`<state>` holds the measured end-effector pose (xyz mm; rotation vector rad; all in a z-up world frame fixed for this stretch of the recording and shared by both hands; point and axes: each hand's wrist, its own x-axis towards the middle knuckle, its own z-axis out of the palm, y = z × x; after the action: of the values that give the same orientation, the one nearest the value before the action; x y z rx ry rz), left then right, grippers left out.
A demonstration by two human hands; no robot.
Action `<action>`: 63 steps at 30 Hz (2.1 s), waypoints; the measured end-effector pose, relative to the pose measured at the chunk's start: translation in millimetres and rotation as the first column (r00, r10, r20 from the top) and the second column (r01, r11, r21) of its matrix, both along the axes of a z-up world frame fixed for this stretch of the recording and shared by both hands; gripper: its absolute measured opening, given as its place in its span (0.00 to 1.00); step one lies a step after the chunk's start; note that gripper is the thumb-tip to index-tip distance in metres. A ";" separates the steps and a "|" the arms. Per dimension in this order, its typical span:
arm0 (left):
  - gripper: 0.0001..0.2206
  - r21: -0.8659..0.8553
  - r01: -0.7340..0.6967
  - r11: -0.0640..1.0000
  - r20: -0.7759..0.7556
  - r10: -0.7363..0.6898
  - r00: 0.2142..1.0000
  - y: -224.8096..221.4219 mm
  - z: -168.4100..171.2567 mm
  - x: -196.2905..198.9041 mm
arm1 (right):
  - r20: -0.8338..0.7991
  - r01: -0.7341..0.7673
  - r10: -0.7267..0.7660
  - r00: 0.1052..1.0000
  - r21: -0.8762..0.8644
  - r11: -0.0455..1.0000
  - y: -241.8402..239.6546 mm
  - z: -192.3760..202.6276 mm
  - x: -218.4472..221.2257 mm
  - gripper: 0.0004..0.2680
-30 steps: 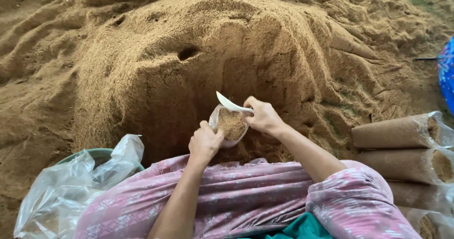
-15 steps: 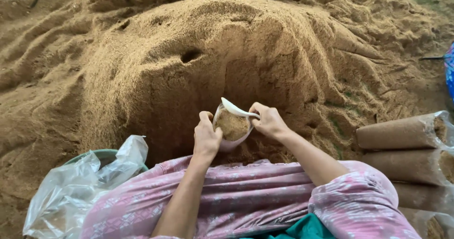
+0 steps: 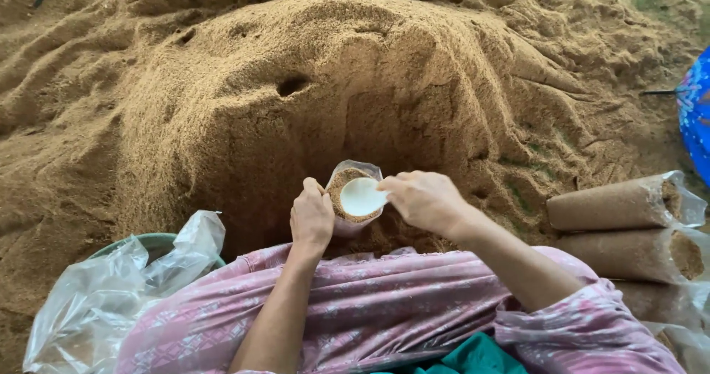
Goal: Filling small plastic bags with agricultural material from a large pile using a small scoop.
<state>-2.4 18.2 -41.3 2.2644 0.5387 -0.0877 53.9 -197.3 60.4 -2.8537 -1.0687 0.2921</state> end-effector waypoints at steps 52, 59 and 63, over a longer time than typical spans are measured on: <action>0.18 0.176 0.142 0.974 0.087 -0.159 0.983 36.4 -24.4 -14.9 | -0.340 0.530 -0.442 0.830 0.232 0.816 28.2 -72.2 18.6 0.18; 0.10 0.118 0.122 0.986 -0.055 -0.116 0.992 22.6 6.6 -6.5 | -0.363 0.506 -0.400 0.842 0.271 0.819 34.1 -86.9 15.2 0.03; 0.11 0.148 0.116 0.982 -0.119 -0.099 0.988 19.8 4.8 5.4 | -0.288 0.452 -0.388 0.875 0.202 0.869 25.9 -86.6 21.8 0.05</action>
<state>2.9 38.0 -36.5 2.4505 0.4954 -0.2356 75.6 -171.3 -26.2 -2.6292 -0.3821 0.4080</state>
